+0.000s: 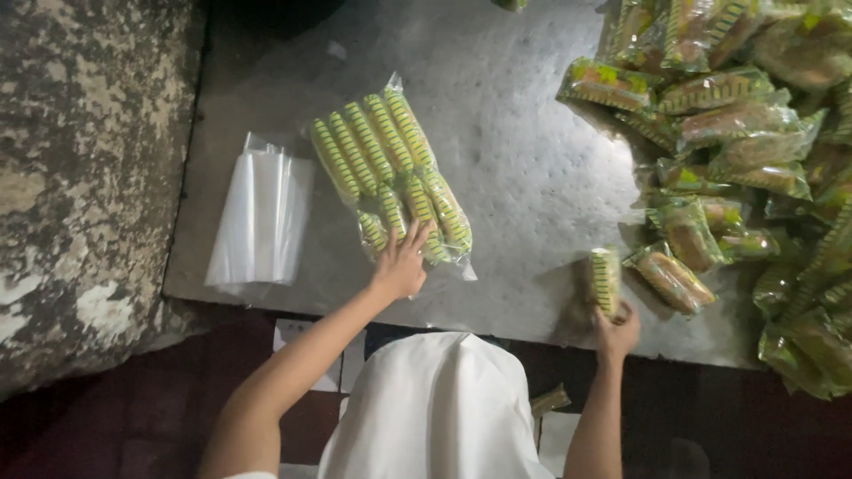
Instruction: Packing individual snack packages into larger plastic bags for distribution
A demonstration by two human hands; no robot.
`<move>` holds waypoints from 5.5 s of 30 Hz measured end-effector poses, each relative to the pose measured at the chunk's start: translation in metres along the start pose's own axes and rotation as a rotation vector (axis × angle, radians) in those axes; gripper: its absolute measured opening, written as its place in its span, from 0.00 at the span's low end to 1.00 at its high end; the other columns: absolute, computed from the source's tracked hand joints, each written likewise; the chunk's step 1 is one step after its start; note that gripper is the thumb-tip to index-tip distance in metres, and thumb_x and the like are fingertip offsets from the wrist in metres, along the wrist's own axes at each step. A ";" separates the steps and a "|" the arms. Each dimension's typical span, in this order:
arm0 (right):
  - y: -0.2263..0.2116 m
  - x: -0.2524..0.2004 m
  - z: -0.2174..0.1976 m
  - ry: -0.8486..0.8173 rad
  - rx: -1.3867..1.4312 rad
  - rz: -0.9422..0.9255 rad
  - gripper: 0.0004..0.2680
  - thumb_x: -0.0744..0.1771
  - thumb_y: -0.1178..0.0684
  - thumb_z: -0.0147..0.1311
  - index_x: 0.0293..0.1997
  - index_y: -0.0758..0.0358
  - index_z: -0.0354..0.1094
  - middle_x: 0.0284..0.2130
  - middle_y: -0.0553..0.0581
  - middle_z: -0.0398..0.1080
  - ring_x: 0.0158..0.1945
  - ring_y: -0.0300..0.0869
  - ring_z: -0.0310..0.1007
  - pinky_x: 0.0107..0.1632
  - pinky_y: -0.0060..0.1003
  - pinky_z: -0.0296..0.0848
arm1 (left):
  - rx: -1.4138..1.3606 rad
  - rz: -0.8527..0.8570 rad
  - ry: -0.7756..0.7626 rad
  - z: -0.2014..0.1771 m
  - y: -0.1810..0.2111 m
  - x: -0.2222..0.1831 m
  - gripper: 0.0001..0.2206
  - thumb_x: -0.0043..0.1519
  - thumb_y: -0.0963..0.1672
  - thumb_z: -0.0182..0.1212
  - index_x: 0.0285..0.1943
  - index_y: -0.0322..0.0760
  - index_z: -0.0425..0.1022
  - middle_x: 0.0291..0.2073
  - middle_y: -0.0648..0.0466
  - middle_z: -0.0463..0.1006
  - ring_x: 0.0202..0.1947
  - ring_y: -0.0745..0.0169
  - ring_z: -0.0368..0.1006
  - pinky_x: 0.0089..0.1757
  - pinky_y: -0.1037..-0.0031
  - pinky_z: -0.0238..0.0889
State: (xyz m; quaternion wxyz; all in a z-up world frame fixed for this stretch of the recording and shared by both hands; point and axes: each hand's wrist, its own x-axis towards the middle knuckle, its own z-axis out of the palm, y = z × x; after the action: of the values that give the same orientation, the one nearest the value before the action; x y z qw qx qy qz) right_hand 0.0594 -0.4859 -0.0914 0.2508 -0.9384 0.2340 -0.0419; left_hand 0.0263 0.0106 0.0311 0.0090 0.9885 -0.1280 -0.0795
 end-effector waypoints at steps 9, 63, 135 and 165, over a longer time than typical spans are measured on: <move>-0.161 -0.121 -0.060 -0.710 0.637 0.111 0.08 0.66 0.52 0.64 0.45 0.63 0.73 0.33 0.56 0.70 0.39 0.45 0.69 0.47 0.43 0.68 | 0.145 -0.015 0.253 0.062 -0.007 0.040 0.08 0.59 0.39 0.57 0.41 0.36 0.83 0.58 0.49 0.72 0.64 0.43 0.62 0.57 0.42 0.58; -0.305 -0.118 0.168 -0.389 0.411 -0.259 0.18 0.59 0.50 0.73 0.53 0.52 0.77 0.43 0.56 0.80 0.50 0.52 0.78 0.54 0.46 0.74 | -0.179 -0.152 0.046 0.023 -0.096 0.075 0.38 0.60 0.68 0.28 0.80 0.67 0.39 0.79 0.48 0.40 0.77 0.37 0.30 0.67 0.36 0.26; -0.314 -0.051 0.138 -0.722 0.383 -0.234 0.13 0.66 0.60 0.62 0.56 0.60 0.74 0.42 0.61 0.80 0.46 0.51 0.81 0.50 0.46 0.77 | -0.772 -0.754 0.581 -0.046 -0.094 0.092 0.32 0.65 0.55 0.57 0.75 0.41 0.54 0.68 0.31 0.55 0.71 0.25 0.47 0.64 0.36 0.40; -0.331 -0.072 0.167 -0.845 0.754 -0.216 0.26 0.67 0.61 0.57 0.74 0.60 0.49 0.48 0.72 0.72 0.55 0.60 0.73 0.59 0.56 0.71 | -1.618 -1.475 0.324 -0.016 -0.054 0.037 0.58 0.56 0.62 0.66 0.80 0.37 0.24 0.74 0.29 0.36 0.75 0.32 0.37 0.68 0.43 0.33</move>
State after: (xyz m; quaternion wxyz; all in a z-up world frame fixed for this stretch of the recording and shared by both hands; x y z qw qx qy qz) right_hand 0.1665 -0.1244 -0.0723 0.6341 -0.7379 -0.0148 0.2307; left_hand 0.0782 0.0532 0.0393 0.6198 0.5233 0.5848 0.0047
